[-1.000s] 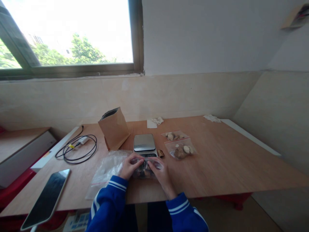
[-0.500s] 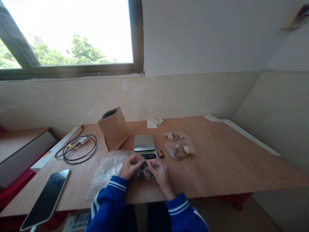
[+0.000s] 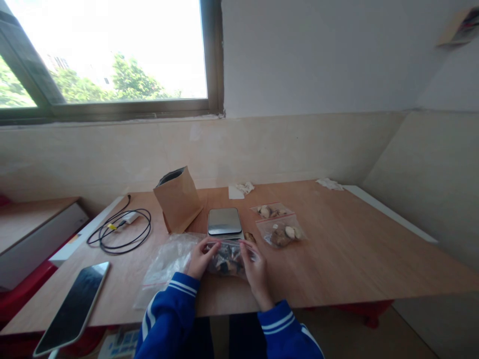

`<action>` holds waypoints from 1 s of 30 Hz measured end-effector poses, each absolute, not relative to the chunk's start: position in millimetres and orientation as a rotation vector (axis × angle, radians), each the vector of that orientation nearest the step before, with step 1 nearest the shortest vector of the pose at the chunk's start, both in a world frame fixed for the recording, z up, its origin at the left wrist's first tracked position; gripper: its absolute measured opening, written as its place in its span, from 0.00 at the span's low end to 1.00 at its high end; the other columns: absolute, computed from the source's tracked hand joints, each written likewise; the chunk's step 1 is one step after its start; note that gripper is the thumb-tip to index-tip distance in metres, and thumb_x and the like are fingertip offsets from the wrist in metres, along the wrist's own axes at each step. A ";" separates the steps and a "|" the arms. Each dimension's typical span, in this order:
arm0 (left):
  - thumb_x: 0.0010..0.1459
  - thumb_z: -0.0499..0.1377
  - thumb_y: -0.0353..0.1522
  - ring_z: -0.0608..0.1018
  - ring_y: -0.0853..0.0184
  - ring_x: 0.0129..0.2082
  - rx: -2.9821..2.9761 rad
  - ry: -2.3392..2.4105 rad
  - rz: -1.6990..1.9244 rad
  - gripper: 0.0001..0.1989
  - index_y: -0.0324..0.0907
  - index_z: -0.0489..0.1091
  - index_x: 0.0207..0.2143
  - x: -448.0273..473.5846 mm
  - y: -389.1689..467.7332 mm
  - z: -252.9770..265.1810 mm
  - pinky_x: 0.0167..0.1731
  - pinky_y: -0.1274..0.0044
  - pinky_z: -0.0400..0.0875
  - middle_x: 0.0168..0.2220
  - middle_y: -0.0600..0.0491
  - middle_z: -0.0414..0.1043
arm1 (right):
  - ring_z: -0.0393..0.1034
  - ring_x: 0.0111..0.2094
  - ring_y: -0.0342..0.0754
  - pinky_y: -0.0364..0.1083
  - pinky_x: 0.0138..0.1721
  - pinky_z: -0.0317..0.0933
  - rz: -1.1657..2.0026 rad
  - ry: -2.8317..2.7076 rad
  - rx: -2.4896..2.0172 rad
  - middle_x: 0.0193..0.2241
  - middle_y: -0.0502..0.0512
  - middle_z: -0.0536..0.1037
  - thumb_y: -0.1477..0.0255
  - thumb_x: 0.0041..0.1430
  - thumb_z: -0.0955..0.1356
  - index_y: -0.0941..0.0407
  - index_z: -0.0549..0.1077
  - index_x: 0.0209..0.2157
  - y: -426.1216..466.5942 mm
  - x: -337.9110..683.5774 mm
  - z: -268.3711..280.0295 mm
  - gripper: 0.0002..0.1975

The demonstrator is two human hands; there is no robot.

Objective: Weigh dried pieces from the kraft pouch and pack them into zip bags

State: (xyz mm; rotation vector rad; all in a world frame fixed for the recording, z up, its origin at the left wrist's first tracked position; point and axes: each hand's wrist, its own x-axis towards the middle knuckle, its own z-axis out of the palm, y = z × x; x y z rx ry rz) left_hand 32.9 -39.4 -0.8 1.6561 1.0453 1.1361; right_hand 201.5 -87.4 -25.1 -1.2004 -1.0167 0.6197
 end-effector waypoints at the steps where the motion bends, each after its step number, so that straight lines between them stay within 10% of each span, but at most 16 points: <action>1: 0.55 0.59 0.42 0.75 0.66 0.30 1.635 1.069 1.139 0.16 0.38 0.75 0.36 32.8 -38.7 -2.7 0.32 0.76 0.68 0.33 0.49 0.77 | 0.74 0.38 0.53 0.48 0.39 0.69 0.653 -0.979 -1.196 0.38 0.59 0.79 0.56 0.56 0.66 0.57 0.75 0.39 -88.0 202.0 -24.6 0.19; 13: 0.54 0.58 0.46 0.73 0.67 0.28 1.391 1.045 1.194 0.18 0.39 0.76 0.29 31.1 -35.9 -5.6 0.29 0.77 0.65 0.27 0.53 0.75 | 0.70 0.26 0.48 0.44 0.27 0.64 0.713 -0.923 -1.254 0.27 0.56 0.79 0.50 0.56 0.63 0.59 0.78 0.36 -92.8 206.1 -23.2 0.27; 24: 0.56 0.51 0.51 0.76 0.64 0.31 1.275 0.944 1.173 0.26 0.39 0.77 0.36 29.3 -35.5 -2.3 0.33 0.75 0.69 0.29 0.48 0.76 | 0.74 0.41 0.55 0.49 0.41 0.67 0.760 -0.913 -1.148 0.41 0.61 0.80 0.50 0.55 0.64 0.58 0.77 0.41 -87.6 206.4 -25.6 0.27; 30: 0.54 0.50 0.54 0.67 0.72 0.17 1.161 0.988 1.198 0.30 0.37 0.75 0.38 29.3 -32.1 -7.2 0.17 0.80 0.61 0.25 0.50 0.72 | 0.71 0.28 0.51 0.46 0.30 0.65 0.706 -0.825 -1.262 0.28 0.57 0.80 0.47 0.52 0.64 0.60 0.77 0.34 -98.0 207.8 -28.3 0.29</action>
